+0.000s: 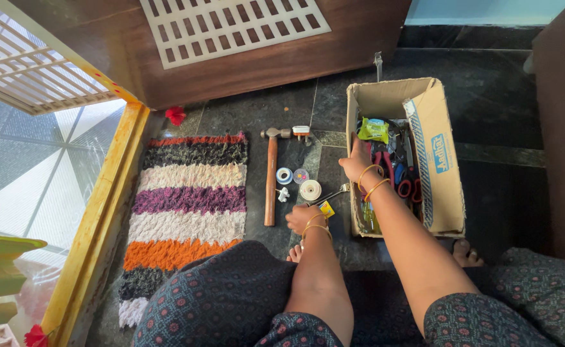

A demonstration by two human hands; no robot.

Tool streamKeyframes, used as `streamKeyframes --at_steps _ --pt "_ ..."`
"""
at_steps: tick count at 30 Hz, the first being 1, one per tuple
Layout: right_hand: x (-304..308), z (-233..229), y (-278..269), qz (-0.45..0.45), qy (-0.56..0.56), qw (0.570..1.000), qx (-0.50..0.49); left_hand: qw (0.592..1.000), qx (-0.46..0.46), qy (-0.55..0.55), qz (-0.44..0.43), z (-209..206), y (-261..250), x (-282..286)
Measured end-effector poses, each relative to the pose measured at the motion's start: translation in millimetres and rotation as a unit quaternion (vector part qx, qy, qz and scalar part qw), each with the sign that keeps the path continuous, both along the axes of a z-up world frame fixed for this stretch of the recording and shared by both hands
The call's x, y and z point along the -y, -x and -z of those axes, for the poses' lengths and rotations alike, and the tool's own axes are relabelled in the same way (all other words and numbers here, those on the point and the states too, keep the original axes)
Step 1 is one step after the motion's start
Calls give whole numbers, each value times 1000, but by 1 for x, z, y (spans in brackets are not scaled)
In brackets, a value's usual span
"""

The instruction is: The person sits on the floor and organizes various tools into a cardboard box. They pick up items such as wrenches, pliers, a hammer, scissors, and tape from the floor and place them into the box.

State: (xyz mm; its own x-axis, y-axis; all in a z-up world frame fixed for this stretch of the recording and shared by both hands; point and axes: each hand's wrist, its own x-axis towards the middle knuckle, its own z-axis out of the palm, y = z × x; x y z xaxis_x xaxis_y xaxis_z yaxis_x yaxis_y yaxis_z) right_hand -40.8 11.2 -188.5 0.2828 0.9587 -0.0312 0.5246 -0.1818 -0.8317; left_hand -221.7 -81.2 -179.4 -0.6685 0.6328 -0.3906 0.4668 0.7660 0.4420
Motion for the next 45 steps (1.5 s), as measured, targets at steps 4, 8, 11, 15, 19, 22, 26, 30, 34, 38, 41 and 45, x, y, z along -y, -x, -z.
streamKeyframes --at_steps 4,8,11,15,19,22,26,30,34,38,41,45 --pt "3 0 3 3 9 1000 19 986 -50 -70 142 6 7 1" --pt "2 -3 3 2 -7 1000 27 957 -96 -60 267 9 4 1" --pt "1 -3 3 4 -6 1000 28 949 -96 -11 301 9 0 4" --pt "1 4 2 2 -28 999 23 934 -116 33 335 26 -1 3" --pt "-1 5 3 15 -31 998 45 934 -136 15 331 56 4 -1" --pt "2 1 5 15 -32 999 24 930 -138 36 339 66 5 -4" --pt "5 -3 6 19 -3 1000 2 925 -94 118 350 59 13 -15" --pt "8 -4 5 7 -25 999 -34 948 20 138 288 56 25 -25" --pt "15 -21 3 -8 -48 996 -80 927 26 91 363 62 25 -29" --pt "29 -44 3 -6 -9 990 -139 949 23 66 307 68 7 -20" --pt "33 -51 7 -12 -19 987 -157 950 37 55 306 70 -1 -14" --pt "31 -42 5 -11 -46 995 -91 949 74 3 306 75 -14 -20"
